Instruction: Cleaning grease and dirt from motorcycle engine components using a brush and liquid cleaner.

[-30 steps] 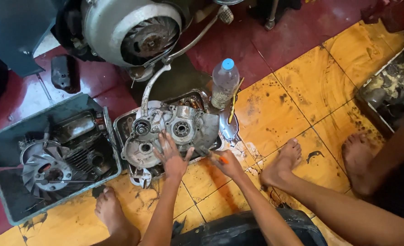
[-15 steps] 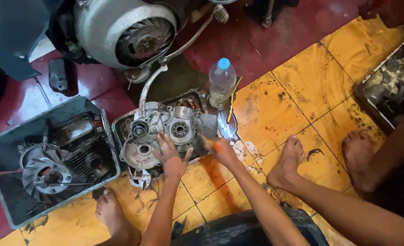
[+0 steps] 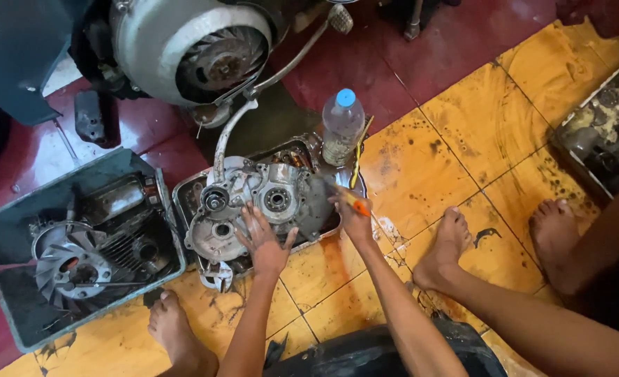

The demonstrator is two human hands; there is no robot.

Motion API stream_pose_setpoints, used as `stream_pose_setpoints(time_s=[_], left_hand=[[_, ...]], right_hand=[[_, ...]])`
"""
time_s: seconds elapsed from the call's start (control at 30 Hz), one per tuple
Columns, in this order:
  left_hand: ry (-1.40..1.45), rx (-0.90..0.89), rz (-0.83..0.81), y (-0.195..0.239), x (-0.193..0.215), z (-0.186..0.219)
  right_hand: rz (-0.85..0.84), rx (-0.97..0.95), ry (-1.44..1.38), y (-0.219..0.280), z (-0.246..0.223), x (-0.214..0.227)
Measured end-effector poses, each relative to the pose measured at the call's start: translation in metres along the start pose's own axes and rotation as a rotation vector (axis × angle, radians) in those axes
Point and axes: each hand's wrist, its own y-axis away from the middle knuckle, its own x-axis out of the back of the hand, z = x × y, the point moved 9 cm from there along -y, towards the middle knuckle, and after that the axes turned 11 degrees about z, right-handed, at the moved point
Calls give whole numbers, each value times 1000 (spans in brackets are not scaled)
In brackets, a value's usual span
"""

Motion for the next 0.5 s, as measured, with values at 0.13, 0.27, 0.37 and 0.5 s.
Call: stream_pose_setpoints(time_s=[0.13, 0.27, 0.37, 0.5], left_hand=[[16, 11, 9, -2, -7, -2], [-29, 9, 9, -2, -10, -7], [-10, 13, 4, 1, -14, -9], [31, 12, 30, -3, -9, -5]], right_hand=[[-63, 95, 109, 26, 64, 8], [3, 119, 117, 37, 53, 11], [10, 113, 143, 50, 36, 11], [49, 72, 91, 62, 47, 13]])
